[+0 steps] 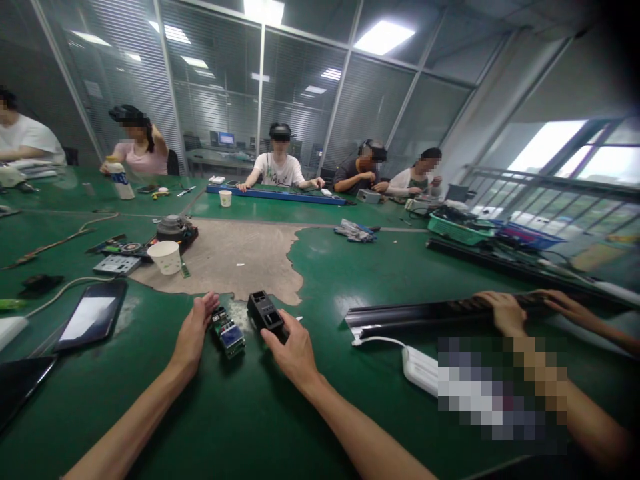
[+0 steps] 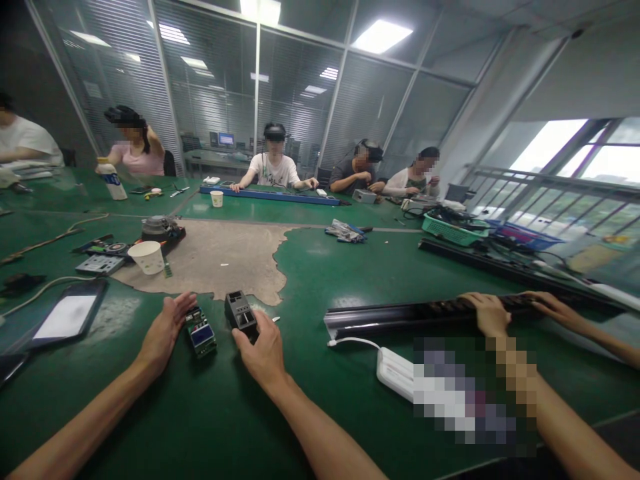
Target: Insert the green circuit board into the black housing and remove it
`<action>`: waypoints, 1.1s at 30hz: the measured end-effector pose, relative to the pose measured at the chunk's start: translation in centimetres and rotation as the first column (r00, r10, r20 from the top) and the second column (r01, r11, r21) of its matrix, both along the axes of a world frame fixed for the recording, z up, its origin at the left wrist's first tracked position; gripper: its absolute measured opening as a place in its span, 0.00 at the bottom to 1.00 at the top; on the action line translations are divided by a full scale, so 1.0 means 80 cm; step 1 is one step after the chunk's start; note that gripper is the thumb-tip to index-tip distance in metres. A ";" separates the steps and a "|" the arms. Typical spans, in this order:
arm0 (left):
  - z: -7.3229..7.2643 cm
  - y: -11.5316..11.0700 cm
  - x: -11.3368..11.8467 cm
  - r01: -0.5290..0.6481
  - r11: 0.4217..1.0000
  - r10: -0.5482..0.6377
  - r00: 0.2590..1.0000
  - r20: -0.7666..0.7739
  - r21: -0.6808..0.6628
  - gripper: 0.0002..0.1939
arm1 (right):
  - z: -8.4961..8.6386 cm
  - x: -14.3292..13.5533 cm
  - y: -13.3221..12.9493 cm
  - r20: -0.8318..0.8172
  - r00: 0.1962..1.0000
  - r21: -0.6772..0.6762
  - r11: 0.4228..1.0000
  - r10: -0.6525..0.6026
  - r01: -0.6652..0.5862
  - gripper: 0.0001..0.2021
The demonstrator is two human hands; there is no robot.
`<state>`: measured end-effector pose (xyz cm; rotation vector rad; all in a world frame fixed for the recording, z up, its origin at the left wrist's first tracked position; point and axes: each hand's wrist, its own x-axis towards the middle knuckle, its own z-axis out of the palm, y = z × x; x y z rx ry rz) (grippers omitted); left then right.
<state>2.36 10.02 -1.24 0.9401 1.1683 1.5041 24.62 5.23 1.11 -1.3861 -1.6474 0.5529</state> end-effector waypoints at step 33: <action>-0.009 0.000 -0.006 -0.033 0.999 0.033 0.992 -0.121 0.004 0.32 | -0.039 -0.078 -0.020 0.173 0.983 0.201 0.974 0.069 -0.104 0.37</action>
